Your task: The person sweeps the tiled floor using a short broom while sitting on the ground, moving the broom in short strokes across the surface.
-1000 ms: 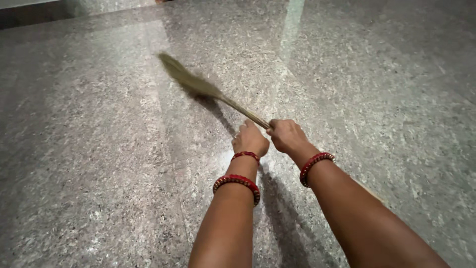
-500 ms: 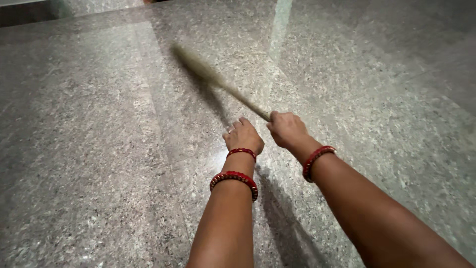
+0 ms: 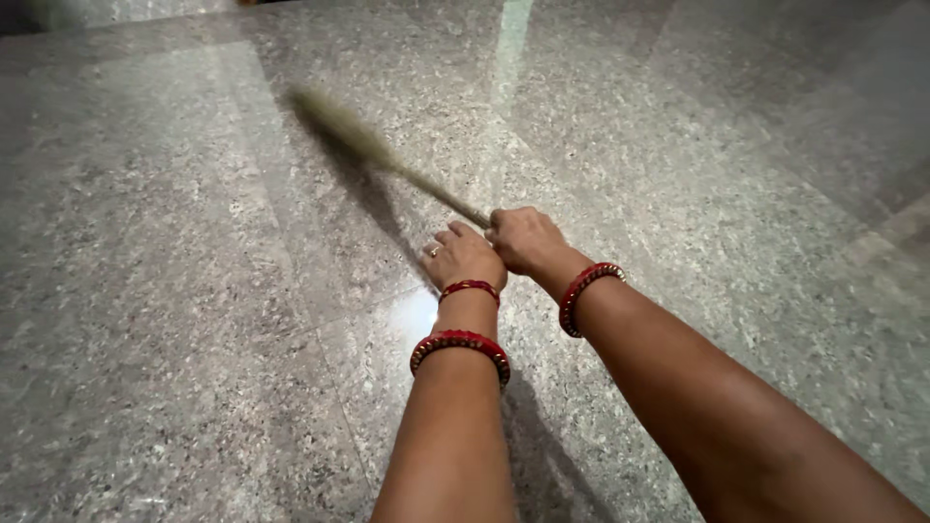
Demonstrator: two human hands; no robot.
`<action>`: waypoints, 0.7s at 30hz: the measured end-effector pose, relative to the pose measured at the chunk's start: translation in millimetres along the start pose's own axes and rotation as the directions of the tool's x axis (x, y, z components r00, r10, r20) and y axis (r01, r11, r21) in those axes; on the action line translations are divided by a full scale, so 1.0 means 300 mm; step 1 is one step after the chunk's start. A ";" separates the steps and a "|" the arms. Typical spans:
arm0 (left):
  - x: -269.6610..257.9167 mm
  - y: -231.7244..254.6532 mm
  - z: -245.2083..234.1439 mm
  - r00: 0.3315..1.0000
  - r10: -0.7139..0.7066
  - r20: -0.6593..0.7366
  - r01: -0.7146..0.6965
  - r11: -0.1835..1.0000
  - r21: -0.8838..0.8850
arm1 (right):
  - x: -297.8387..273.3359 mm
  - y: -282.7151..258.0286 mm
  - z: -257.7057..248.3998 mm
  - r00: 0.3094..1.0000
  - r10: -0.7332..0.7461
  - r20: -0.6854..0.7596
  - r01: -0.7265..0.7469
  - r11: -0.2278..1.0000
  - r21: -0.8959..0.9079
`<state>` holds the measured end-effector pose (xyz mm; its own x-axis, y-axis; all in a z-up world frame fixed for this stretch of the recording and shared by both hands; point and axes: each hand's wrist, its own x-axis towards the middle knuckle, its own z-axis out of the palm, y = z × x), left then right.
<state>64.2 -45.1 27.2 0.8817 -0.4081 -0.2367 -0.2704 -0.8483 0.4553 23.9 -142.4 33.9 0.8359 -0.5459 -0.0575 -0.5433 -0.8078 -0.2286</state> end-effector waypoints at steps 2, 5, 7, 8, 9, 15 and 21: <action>0.007 -0.006 -0.017 1.000 -0.012 0.009 0.013 1.000 -0.005 | -0.004 -0.001 -0.006 0.998 -0.054 0.042 0.057 0.997 -0.060; -0.002 -0.001 -0.029 1.000 -0.026 0.017 0.026 1.000 0.006 | -0.017 0.035 -0.022 0.996 -0.006 0.087 0.015 0.994 -0.106; -0.006 0.018 -0.027 1.000 -0.023 0.007 0.023 1.000 0.017 | -0.024 0.048 -0.040 0.993 0.103 0.065 -0.096 0.990 -0.100; -0.008 0.032 -0.021 1.000 -0.018 0.018 0.018 1.000 0.010 | -0.023 0.042 -0.049 0.992 0.105 0.064 -0.098 0.990 -0.100; -0.008 0.041 -0.013 0.999 -0.015 0.030 0.015 1.000 0.001 | -0.023 0.038 -0.062 0.995 0.100 0.019 -0.098 0.991 -0.096; 0.021 0.027 0.032 1.000 -0.006 0.030 0.007 0.999 -0.031 | -0.018 0.032 -0.063 0.999 0.015 0.050 -0.013 0.999 -0.047; 0.029 -0.008 0.039 0.999 -0.033 -0.006 0.033 0.999 0.034 | 0.008 0.108 -0.024 0.995 0.042 0.086 -0.037 0.998 -0.057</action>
<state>68.0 -50.5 13.9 0.8926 -0.3776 -0.2464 -0.2538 -0.8725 0.4175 7.7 -171.4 33.3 0.8163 -0.5577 -0.1504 -0.5771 -0.7985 -0.1710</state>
